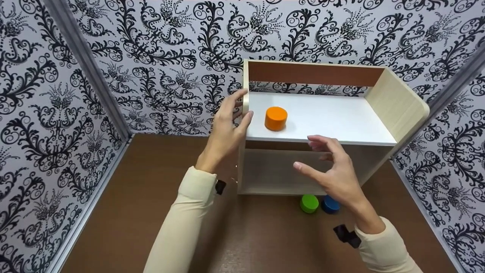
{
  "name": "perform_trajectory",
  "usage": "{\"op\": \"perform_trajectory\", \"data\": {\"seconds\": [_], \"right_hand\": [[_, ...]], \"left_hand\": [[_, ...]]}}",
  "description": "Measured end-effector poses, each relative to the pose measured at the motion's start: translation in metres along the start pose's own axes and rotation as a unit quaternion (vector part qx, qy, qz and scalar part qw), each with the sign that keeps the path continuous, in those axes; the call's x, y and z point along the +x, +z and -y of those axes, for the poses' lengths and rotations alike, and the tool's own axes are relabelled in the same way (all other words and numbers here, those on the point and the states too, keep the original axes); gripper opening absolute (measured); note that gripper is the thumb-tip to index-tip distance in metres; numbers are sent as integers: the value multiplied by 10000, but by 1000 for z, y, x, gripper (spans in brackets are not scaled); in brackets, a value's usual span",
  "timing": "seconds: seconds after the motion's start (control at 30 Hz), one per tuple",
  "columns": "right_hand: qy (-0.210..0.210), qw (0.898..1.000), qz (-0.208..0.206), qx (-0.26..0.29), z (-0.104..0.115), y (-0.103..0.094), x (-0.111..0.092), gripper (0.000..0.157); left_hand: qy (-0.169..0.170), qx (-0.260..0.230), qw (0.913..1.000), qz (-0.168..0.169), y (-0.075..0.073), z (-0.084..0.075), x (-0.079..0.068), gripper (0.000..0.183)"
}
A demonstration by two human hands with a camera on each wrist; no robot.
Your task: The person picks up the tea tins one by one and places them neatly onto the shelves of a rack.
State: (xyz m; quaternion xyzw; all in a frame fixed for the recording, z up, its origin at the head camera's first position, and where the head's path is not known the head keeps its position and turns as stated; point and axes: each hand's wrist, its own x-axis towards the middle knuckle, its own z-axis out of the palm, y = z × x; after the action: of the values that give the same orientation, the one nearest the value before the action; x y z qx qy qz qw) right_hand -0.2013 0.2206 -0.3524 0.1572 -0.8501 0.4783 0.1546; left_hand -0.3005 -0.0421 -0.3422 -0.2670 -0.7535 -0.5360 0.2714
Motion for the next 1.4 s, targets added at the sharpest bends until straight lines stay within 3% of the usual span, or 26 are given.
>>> {"op": "perform_trajectory", "data": {"seconds": [0.67, 1.4], "right_hand": [[-80, 9996, -223, -142, -28, 9, -29, 65], [424, 9984, -173, -320, -52, 23, -49, 64]], "left_hand": [[-22, -36, 10000, -10, -1, -1, 0, 53], [-19, -7, 10000, 63, -1, 0, 1, 55]]}}
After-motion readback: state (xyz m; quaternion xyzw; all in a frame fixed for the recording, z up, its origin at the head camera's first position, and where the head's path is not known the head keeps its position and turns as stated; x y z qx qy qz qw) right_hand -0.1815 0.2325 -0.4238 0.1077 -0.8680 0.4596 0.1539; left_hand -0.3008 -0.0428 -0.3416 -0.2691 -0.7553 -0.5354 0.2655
